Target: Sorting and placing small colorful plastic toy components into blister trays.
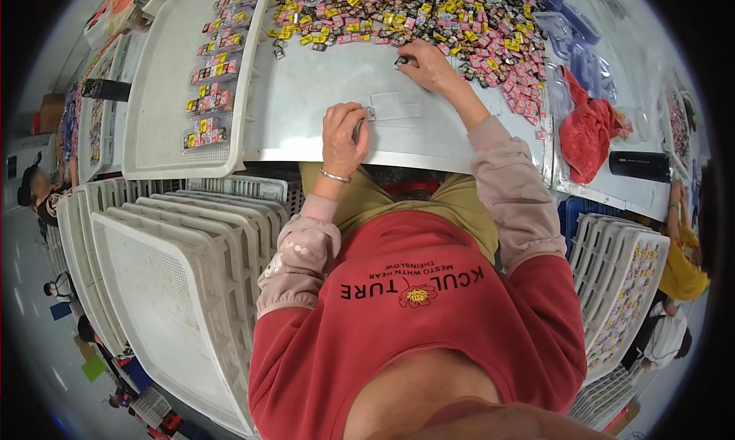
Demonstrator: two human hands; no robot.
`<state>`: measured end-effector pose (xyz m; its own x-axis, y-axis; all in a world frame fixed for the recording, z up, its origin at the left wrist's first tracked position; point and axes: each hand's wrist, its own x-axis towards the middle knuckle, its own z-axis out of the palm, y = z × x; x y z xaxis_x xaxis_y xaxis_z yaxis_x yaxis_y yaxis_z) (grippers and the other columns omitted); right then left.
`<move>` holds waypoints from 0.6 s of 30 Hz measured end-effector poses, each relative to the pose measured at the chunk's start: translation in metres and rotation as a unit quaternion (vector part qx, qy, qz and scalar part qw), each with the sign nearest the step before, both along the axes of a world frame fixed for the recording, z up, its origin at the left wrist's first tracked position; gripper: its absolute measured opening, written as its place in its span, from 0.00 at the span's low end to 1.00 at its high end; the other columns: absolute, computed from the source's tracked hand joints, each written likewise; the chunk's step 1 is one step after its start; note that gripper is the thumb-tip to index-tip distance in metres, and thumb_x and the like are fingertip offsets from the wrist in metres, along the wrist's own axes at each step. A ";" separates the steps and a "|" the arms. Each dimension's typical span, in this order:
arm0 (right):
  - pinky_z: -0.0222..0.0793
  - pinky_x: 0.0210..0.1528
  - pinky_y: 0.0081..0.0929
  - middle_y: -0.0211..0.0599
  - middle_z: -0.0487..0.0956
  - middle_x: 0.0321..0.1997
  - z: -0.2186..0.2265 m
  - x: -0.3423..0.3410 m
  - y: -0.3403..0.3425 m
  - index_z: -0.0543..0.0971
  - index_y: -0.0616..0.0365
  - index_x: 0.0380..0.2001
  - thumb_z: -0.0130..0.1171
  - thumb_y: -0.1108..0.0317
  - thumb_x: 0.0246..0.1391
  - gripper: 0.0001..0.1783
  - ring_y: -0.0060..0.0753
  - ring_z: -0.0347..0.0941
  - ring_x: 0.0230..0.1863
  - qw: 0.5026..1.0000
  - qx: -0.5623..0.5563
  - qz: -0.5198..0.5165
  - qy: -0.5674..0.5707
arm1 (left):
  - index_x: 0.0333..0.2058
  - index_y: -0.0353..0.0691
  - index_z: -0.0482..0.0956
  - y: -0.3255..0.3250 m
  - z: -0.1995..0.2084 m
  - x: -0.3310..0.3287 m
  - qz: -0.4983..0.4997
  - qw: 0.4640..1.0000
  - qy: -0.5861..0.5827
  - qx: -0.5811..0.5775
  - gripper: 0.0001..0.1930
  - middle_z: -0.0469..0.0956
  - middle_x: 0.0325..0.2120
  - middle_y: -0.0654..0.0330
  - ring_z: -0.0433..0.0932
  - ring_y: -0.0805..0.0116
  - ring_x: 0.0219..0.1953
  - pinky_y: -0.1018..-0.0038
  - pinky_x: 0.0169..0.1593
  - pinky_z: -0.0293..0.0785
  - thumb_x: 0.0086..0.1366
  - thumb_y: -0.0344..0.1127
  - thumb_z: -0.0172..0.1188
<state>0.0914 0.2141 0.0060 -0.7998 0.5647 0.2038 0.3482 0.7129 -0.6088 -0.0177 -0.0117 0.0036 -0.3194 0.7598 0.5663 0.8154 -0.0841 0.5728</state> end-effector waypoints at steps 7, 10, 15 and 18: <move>0.70 0.39 0.26 0.42 0.76 0.35 -0.003 -0.009 -0.006 0.79 0.61 0.39 0.64 0.68 0.43 0.17 0.35 0.74 0.33 0.991 0.107 -0.049 -0.058 | 0.32 0.36 0.77 0.001 -0.003 -0.001 0.007 1.000 -0.013 0.019 0.10 0.75 0.35 0.56 0.71 0.56 0.39 0.66 0.43 0.68 0.49 0.21 0.58; 0.70 0.39 0.23 0.36 0.77 0.34 0.013 -0.001 -0.010 0.79 0.62 0.41 0.63 0.68 0.46 0.17 0.29 0.76 0.35 0.999 -0.026 -0.038 -0.001 | 0.34 0.35 0.78 0.002 0.001 -0.001 0.035 0.998 -0.044 0.029 0.08 0.76 0.34 0.56 0.74 0.63 0.37 0.72 0.38 0.71 0.54 0.21 0.58; 0.71 0.38 0.19 0.28 0.78 0.38 0.042 0.016 -0.036 0.77 0.63 0.45 0.61 0.69 0.54 0.16 0.19 0.75 0.37 0.830 -0.508 0.034 0.229 | 0.41 0.33 0.77 0.022 0.034 0.001 0.033 0.930 -0.364 0.029 0.09 0.78 0.35 0.63 0.73 0.78 0.33 0.79 0.38 0.70 0.63 0.26 0.54; 0.70 0.40 0.16 0.29 0.78 0.38 0.048 0.022 -0.052 0.77 0.62 0.46 0.61 0.72 0.54 0.15 0.18 0.75 0.37 0.790 -0.561 0.036 0.244 | 0.43 0.31 0.77 0.025 0.044 -0.002 0.002 0.915 -0.402 0.029 0.10 0.79 0.36 0.62 0.74 0.77 0.36 0.80 0.41 0.71 0.64 0.26 0.54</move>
<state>0.1132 0.1626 0.0545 -0.8191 0.5651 -0.0986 -0.1403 -0.3640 -0.9208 -0.0202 0.0130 0.0477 -0.6525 0.7345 0.1865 0.1331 -0.1312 0.9824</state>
